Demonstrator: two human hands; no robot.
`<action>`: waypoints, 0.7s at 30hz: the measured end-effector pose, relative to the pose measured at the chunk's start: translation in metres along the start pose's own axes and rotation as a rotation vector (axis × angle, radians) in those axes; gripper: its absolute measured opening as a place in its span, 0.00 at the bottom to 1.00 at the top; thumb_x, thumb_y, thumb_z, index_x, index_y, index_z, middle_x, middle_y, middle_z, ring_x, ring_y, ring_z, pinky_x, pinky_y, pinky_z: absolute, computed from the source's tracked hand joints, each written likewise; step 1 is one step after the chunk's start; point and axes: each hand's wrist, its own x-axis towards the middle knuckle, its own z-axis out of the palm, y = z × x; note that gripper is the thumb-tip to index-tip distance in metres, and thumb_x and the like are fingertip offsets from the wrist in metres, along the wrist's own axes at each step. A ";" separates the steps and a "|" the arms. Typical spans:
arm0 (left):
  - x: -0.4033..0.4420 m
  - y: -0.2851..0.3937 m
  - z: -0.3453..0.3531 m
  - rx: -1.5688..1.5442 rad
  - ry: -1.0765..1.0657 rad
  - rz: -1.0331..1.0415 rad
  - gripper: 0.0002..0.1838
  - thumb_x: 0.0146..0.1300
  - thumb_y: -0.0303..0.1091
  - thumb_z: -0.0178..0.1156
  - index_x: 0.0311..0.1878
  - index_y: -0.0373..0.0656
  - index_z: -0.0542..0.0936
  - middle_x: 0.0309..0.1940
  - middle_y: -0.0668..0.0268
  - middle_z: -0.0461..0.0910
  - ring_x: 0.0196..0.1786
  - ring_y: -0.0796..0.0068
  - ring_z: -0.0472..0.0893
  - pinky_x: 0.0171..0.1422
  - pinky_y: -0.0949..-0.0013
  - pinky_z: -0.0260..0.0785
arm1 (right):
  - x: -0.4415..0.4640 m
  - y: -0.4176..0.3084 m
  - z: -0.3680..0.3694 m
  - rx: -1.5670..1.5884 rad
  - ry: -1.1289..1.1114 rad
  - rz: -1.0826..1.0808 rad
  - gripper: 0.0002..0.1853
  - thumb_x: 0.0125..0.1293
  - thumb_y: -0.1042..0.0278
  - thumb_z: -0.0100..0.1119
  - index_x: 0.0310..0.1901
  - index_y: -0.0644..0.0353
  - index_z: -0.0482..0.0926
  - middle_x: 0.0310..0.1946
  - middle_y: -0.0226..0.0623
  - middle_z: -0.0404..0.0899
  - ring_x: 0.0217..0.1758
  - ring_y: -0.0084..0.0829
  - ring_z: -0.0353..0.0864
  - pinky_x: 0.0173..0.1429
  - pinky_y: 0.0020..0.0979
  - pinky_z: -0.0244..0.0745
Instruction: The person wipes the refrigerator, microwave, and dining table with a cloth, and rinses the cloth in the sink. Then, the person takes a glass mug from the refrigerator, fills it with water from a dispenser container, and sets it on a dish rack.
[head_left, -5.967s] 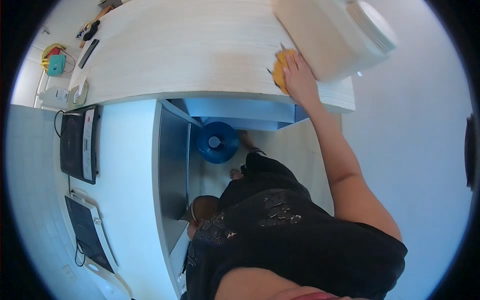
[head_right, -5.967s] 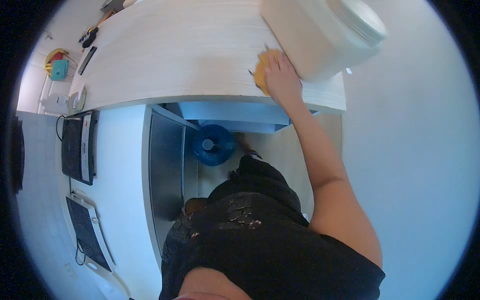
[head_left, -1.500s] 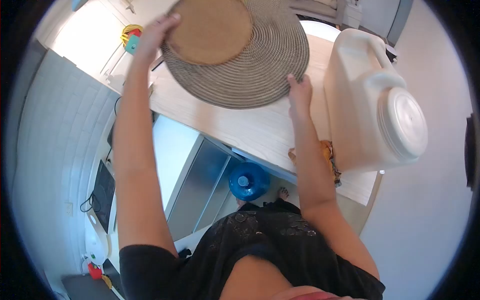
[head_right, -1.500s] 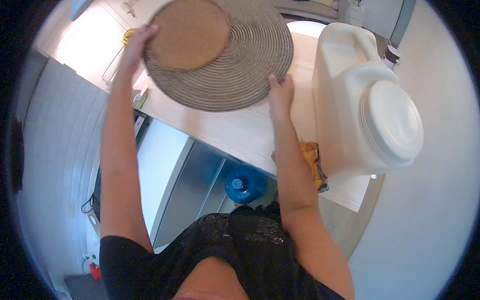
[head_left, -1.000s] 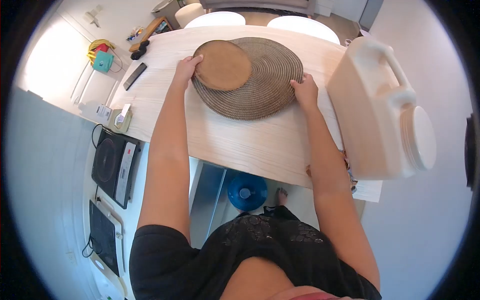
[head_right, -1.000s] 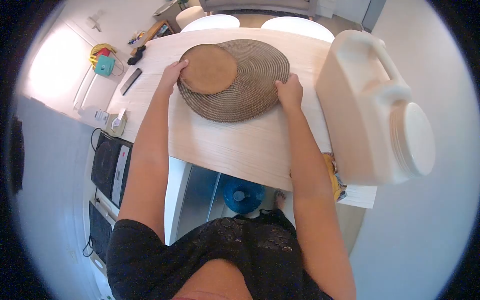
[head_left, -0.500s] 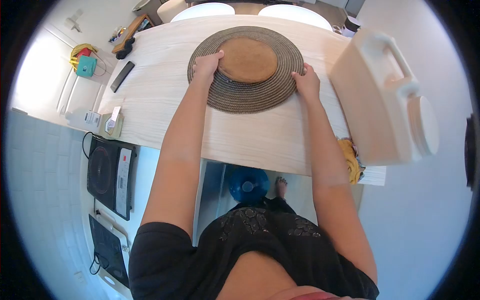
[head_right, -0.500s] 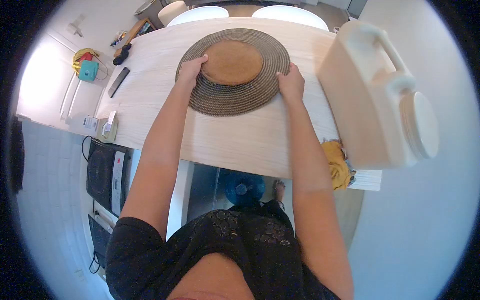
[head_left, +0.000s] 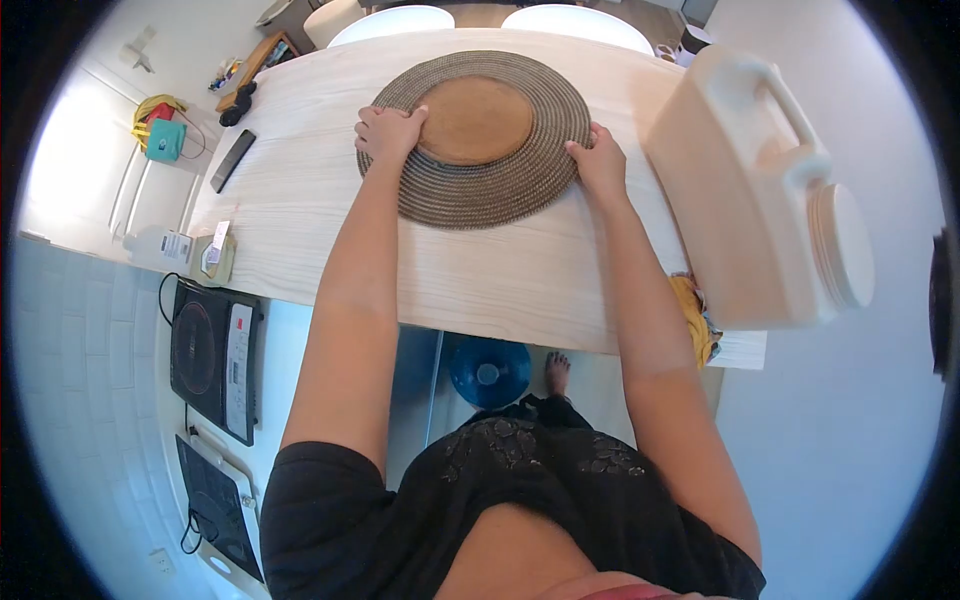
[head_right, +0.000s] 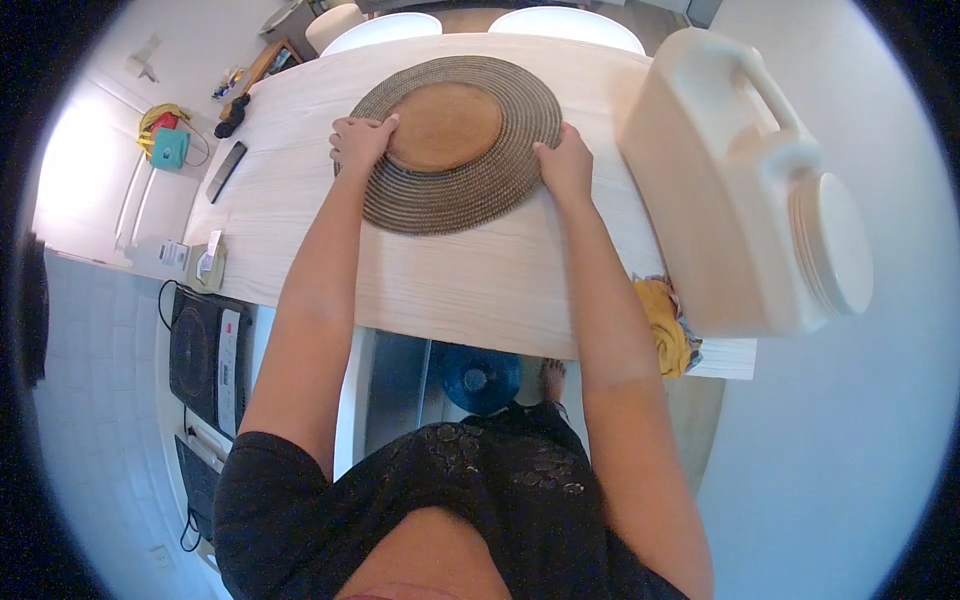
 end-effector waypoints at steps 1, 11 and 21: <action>-0.001 -0.002 0.001 0.003 -0.003 -0.002 0.27 0.52 0.64 0.57 0.45 0.53 0.83 0.63 0.59 0.59 0.64 0.51 0.58 0.69 0.47 0.44 | 0.002 0.003 0.002 0.008 0.002 -0.011 0.32 0.53 0.63 0.64 0.60 0.65 0.67 0.53 0.54 0.75 0.57 0.45 0.75 0.61 0.36 0.68; -0.066 0.033 0.004 0.055 0.364 0.800 0.28 0.53 0.60 0.59 0.50 0.49 0.79 0.58 0.62 0.66 0.62 0.59 0.62 0.68 0.42 0.41 | -0.029 -0.016 -0.031 -0.158 0.044 -0.116 0.26 0.56 0.59 0.62 0.56 0.62 0.72 0.50 0.50 0.69 0.53 0.45 0.73 0.59 0.38 0.69; -0.152 0.245 -0.066 -0.602 0.269 1.432 0.12 0.53 0.38 0.64 0.39 0.45 0.81 0.43 0.65 0.78 0.52 0.63 0.73 0.59 0.64 0.62 | -0.228 0.018 -0.213 -0.363 0.498 -0.910 0.21 0.51 0.72 0.66 0.49 0.61 0.76 0.46 0.39 0.67 0.50 0.41 0.69 0.53 0.36 0.65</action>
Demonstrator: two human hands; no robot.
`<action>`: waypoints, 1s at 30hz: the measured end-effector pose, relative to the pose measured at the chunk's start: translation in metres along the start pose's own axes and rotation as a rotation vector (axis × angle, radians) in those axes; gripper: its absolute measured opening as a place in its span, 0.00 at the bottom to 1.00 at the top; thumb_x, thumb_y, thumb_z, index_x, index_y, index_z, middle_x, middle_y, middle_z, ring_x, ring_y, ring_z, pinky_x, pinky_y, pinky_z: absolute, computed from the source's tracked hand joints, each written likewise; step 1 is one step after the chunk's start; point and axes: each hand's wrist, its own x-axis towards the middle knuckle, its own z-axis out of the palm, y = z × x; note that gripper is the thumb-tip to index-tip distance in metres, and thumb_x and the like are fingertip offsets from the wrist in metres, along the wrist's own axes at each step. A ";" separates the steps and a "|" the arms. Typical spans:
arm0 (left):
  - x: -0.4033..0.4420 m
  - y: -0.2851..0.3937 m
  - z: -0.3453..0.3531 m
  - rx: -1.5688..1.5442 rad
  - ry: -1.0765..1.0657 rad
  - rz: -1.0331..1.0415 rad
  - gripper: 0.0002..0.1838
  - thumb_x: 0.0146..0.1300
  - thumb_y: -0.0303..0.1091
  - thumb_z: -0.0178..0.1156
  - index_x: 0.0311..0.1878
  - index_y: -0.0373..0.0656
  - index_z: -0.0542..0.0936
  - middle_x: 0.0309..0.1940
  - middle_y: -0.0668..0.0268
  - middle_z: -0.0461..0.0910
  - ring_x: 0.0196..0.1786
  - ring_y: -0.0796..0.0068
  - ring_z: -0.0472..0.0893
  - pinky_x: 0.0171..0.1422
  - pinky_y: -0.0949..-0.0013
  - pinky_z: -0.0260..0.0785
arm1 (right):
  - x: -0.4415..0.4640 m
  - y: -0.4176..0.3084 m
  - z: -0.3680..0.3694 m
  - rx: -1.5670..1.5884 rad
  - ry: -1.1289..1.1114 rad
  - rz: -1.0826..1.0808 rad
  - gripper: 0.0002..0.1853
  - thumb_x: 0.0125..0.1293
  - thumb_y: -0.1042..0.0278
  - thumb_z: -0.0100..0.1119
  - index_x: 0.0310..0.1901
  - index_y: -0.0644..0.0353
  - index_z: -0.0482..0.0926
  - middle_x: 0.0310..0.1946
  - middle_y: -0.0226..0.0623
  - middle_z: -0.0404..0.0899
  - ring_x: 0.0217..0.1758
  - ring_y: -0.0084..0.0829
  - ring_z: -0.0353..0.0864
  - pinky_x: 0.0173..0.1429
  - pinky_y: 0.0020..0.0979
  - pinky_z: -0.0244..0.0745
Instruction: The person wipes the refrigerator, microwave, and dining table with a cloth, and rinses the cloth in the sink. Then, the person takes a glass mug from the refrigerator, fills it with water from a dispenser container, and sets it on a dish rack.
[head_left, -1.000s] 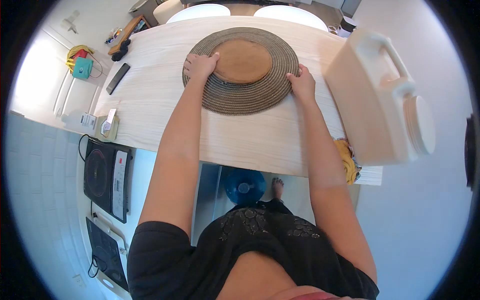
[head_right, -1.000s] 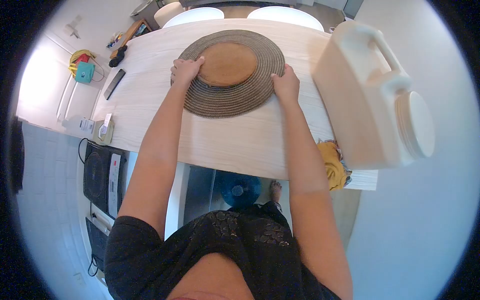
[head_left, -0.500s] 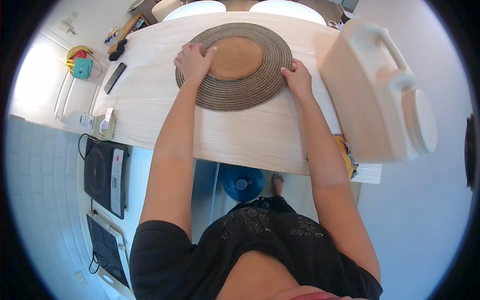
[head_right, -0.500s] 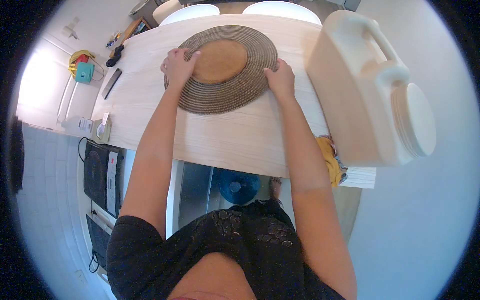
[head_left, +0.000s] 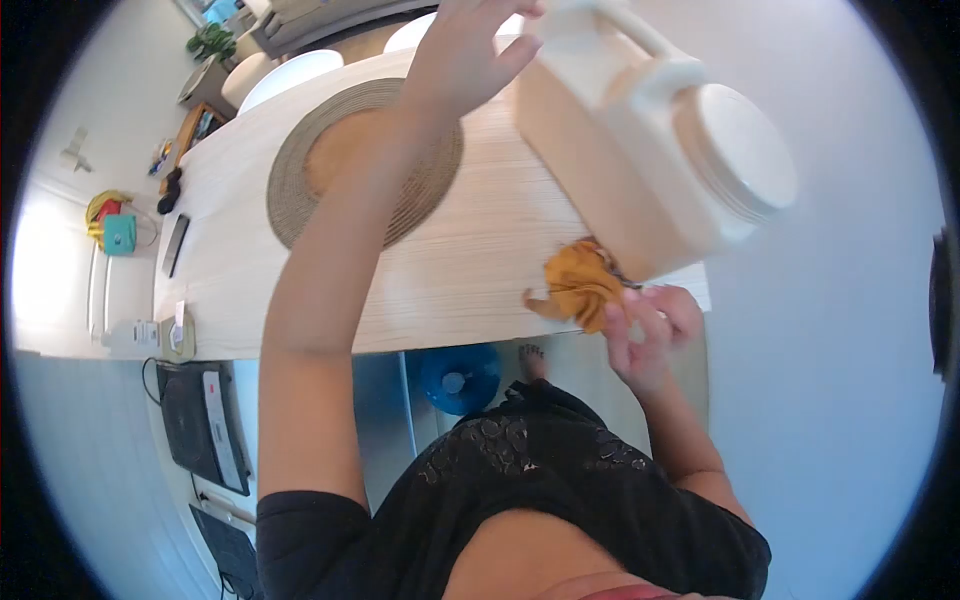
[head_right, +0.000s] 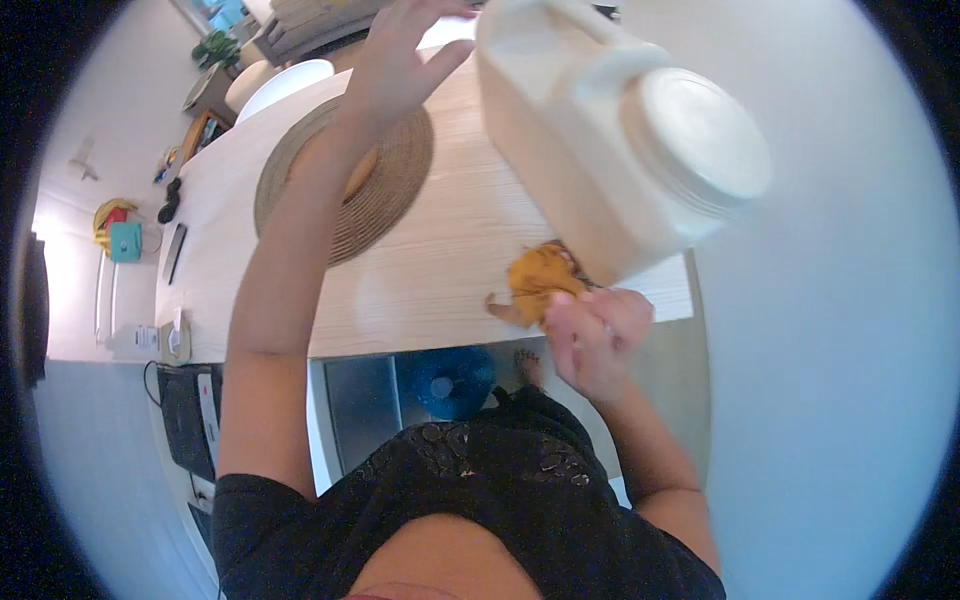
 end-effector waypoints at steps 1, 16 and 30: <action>0.023 0.013 0.009 -0.016 0.004 0.011 0.12 0.53 0.38 0.64 0.39 0.45 0.81 0.43 0.65 0.78 0.52 0.63 0.73 0.59 0.64 0.62 | -0.010 0.008 -0.012 -0.020 0.003 0.002 0.21 0.51 0.72 0.66 0.49 0.61 0.76 0.46 0.39 0.67 0.50 0.41 0.69 0.53 0.36 0.65; 0.073 0.045 0.090 -0.099 -0.382 0.137 0.06 0.51 0.32 0.57 0.32 0.42 0.78 0.34 0.59 0.78 0.42 0.58 0.76 0.49 0.62 0.66 | -0.007 0.109 -0.032 0.344 -0.130 0.593 0.74 0.34 0.47 0.79 0.71 0.61 0.28 0.71 0.55 0.36 0.74 0.50 0.41 0.72 0.51 0.45; -0.006 0.127 -0.126 0.367 0.005 -0.101 0.09 0.46 0.33 0.64 0.28 0.43 0.75 0.28 0.62 0.77 0.38 0.60 0.76 0.45 0.63 0.66 | 0.053 0.030 -0.046 0.894 -0.333 0.418 0.83 0.22 0.52 0.84 0.69 0.55 0.20 0.72 0.51 0.36 0.73 0.46 0.47 0.70 0.51 0.55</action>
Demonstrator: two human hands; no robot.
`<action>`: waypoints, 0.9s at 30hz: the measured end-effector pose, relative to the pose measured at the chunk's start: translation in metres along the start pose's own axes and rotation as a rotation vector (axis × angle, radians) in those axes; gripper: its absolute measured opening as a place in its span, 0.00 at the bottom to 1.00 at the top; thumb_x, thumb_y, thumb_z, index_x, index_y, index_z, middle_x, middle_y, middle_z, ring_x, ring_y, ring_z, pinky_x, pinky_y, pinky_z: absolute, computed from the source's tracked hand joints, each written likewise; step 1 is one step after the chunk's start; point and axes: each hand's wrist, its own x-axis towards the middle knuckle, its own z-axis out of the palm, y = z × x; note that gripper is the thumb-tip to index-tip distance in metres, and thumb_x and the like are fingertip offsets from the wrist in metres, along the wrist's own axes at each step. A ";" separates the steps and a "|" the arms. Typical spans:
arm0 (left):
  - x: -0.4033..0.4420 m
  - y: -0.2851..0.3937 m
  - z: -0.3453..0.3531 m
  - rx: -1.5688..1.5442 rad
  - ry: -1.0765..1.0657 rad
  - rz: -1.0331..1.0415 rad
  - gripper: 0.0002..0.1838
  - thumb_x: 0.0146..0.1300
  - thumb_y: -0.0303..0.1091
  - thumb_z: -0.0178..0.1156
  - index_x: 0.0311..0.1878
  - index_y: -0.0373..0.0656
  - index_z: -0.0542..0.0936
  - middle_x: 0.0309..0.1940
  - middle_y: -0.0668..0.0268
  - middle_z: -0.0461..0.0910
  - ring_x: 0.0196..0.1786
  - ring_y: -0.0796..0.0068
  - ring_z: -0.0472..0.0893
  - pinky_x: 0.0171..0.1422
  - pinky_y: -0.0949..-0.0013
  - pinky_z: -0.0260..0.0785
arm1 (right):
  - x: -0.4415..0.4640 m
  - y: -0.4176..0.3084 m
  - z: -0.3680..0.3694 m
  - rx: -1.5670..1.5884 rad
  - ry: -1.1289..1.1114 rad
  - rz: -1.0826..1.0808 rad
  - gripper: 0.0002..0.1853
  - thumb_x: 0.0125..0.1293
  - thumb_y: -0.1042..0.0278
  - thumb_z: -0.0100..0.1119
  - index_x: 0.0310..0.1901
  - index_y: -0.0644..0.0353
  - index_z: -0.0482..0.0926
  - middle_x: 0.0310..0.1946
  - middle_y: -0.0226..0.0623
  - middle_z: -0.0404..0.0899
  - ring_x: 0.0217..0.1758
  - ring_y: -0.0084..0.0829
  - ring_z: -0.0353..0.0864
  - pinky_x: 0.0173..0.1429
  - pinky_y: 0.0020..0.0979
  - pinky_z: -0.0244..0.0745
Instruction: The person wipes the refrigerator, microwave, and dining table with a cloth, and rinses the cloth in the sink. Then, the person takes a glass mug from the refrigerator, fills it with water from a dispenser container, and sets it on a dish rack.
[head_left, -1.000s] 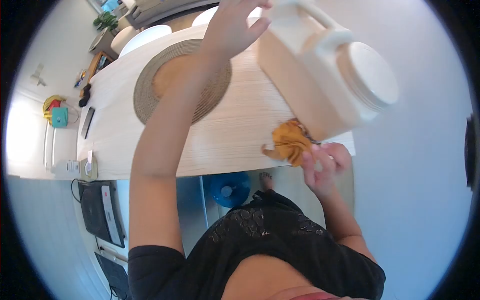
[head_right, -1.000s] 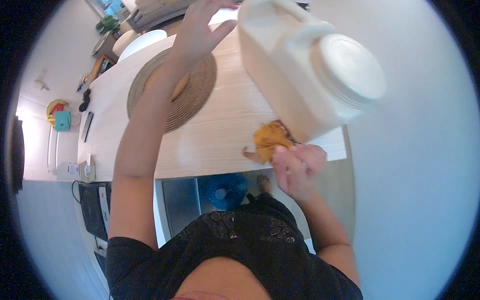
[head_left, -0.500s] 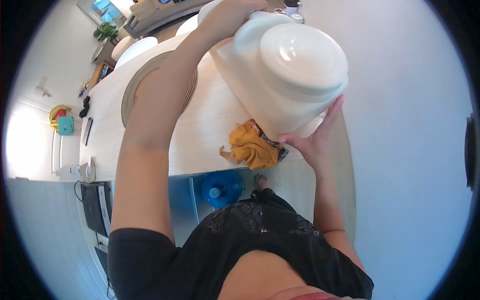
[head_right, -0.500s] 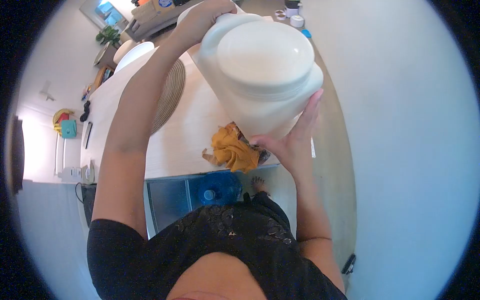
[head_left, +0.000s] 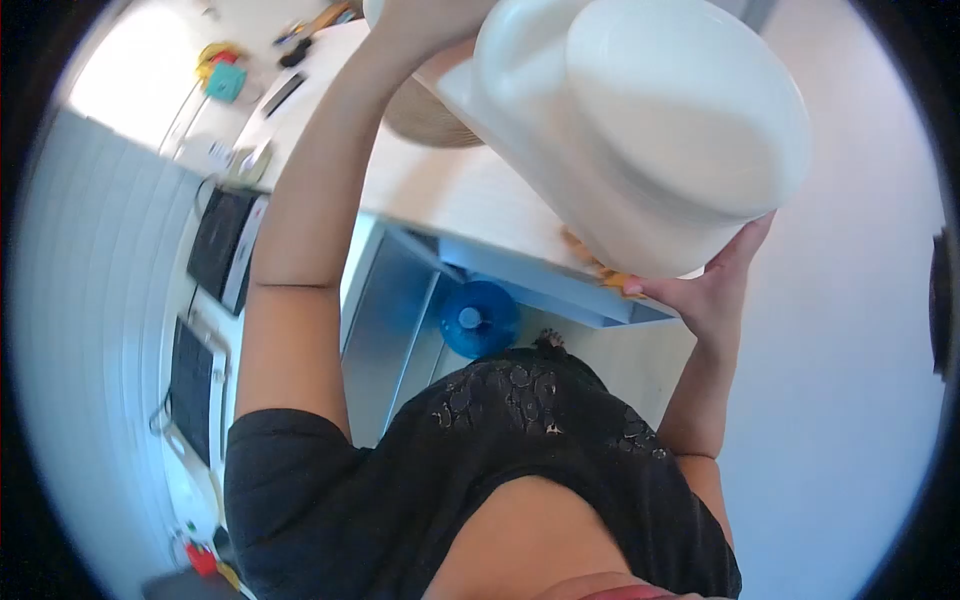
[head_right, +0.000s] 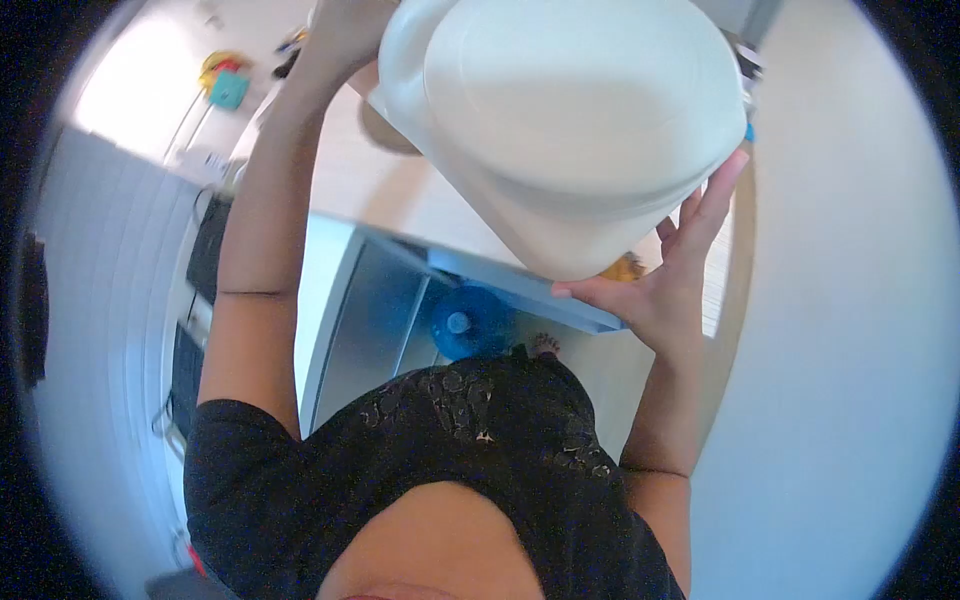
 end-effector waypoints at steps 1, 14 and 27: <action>-0.009 0.000 -0.025 0.011 -0.018 -0.087 0.10 0.45 0.34 0.65 0.27 0.42 0.75 0.27 0.62 0.77 0.38 0.61 0.76 0.45 0.63 0.66 | 0.000 -0.008 0.015 0.031 -0.035 -0.012 0.83 0.22 0.52 0.84 0.69 0.55 0.20 0.72 0.51 0.36 0.73 0.46 0.47 0.70 0.51 0.55; -0.220 -0.036 -0.202 0.310 -0.157 -0.583 0.11 0.49 0.36 0.63 0.36 0.43 0.81 0.39 0.60 0.79 0.46 0.60 0.76 0.51 0.64 0.67 | -0.061 -0.015 0.230 0.621 -0.415 0.053 0.80 0.25 0.57 0.84 0.71 0.52 0.25 0.72 0.44 0.35 0.74 0.43 0.46 0.67 0.47 0.62; -0.303 -0.123 -0.214 0.320 -0.021 -0.542 0.08 0.48 0.25 0.55 0.33 0.43 0.80 0.33 0.59 0.79 0.41 0.58 0.77 0.48 0.62 0.67 | -0.059 0.013 0.323 0.378 -0.436 -0.043 0.79 0.26 0.56 0.83 0.71 0.49 0.24 0.73 0.43 0.33 0.75 0.43 0.42 0.68 0.51 0.58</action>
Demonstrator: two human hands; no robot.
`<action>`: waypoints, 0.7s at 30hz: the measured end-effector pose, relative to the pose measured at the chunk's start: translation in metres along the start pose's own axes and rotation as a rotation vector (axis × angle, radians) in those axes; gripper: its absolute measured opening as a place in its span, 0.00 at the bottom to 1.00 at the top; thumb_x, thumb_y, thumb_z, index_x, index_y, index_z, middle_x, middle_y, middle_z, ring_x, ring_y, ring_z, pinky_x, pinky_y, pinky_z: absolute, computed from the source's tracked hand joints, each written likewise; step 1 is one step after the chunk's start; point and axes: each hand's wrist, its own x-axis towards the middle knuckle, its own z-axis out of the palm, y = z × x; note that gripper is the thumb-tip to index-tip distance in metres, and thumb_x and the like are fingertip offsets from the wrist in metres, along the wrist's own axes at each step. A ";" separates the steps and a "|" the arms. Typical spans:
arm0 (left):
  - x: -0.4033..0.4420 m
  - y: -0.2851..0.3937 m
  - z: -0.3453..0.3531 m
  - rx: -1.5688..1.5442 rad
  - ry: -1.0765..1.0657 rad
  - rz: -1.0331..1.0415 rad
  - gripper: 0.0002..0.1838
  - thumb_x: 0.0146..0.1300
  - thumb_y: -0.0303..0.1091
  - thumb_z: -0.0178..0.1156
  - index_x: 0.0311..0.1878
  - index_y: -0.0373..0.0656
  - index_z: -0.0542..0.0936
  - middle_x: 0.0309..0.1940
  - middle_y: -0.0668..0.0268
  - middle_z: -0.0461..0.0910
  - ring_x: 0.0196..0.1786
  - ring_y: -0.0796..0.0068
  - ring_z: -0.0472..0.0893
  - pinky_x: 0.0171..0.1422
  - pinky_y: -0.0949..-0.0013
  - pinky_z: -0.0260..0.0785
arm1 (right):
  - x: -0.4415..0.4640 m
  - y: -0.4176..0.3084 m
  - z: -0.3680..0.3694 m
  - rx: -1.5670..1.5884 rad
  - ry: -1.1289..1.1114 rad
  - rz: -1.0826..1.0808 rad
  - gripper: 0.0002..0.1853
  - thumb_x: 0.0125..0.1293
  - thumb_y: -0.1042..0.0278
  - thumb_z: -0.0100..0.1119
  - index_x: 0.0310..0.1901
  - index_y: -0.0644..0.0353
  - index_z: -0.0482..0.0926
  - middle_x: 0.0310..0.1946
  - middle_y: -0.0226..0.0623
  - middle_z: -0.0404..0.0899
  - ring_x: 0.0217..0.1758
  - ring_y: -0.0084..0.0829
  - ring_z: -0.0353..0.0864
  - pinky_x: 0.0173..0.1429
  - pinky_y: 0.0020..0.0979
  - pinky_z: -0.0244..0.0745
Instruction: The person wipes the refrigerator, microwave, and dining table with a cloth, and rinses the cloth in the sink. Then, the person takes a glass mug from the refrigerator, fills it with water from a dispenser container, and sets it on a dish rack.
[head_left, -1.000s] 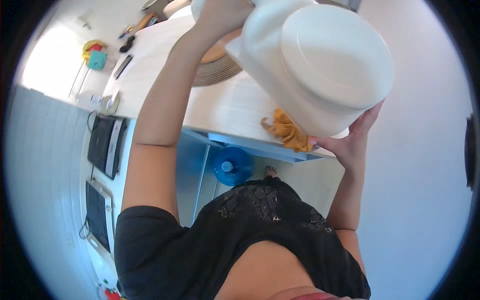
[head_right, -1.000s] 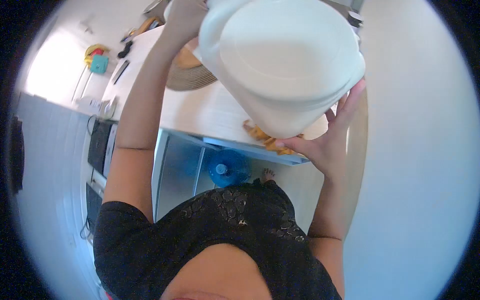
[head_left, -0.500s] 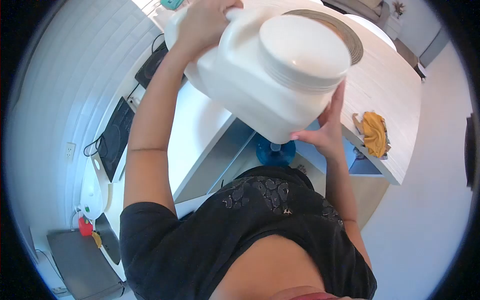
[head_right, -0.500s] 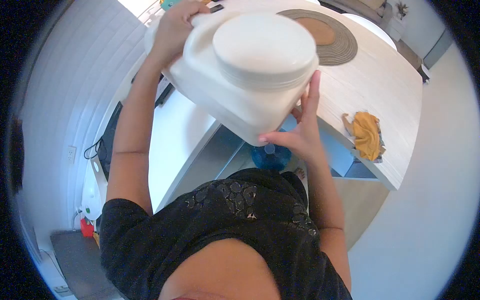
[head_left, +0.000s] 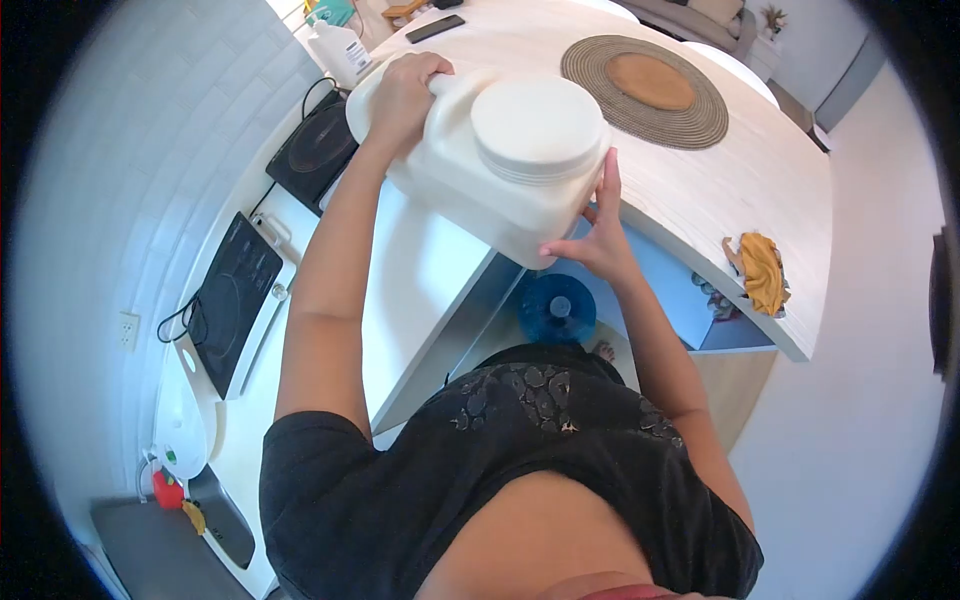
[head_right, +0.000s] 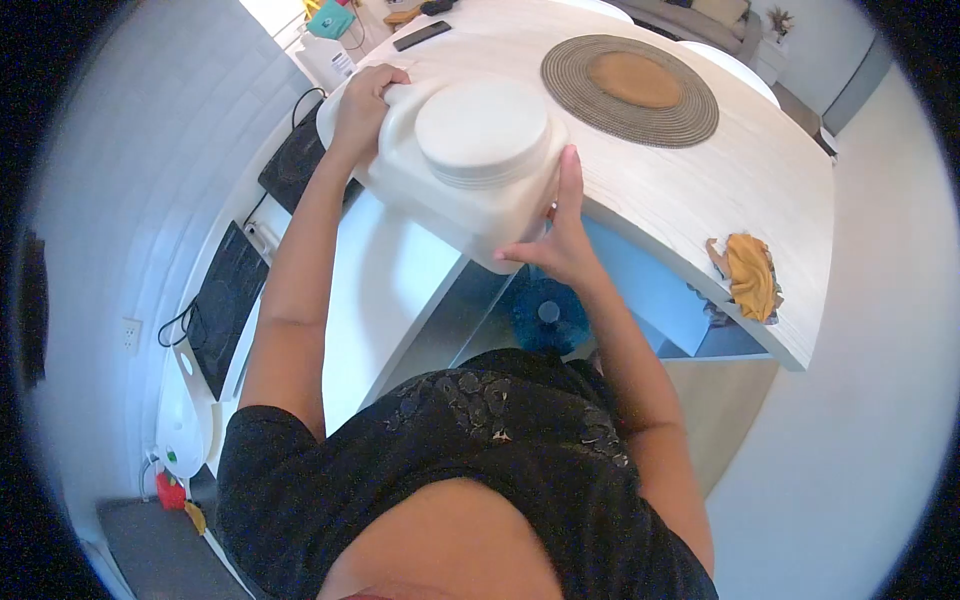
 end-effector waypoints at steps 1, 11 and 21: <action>0.002 -0.008 0.003 -0.011 0.014 0.004 0.08 0.48 0.24 0.56 0.33 0.43 0.80 0.33 0.59 0.80 0.41 0.58 0.77 0.48 0.62 0.67 | 0.003 0.001 -0.001 -0.118 -0.021 -0.033 0.79 0.27 0.56 0.83 0.71 0.49 0.24 0.73 0.43 0.30 0.75 0.43 0.40 0.69 0.51 0.57; 0.008 -0.034 -0.002 -0.015 -0.050 0.025 0.11 0.45 0.24 0.58 0.35 0.41 0.79 0.35 0.59 0.80 0.43 0.58 0.77 0.53 0.63 0.66 | 0.020 0.011 0.013 -0.294 -0.041 -0.145 0.78 0.29 0.48 0.81 0.71 0.52 0.23 0.73 0.43 0.21 0.76 0.43 0.26 0.71 0.46 0.51; -0.004 -0.027 -0.035 0.135 -0.093 0.337 0.26 0.46 0.23 0.57 0.53 0.45 0.74 0.55 0.57 0.70 0.61 0.58 0.66 0.67 0.58 0.52 | -0.064 -0.014 -0.171 -1.648 0.456 0.330 0.23 0.59 0.47 0.57 0.56 0.37 0.75 0.65 0.44 0.62 0.64 0.48 0.65 0.65 0.47 0.62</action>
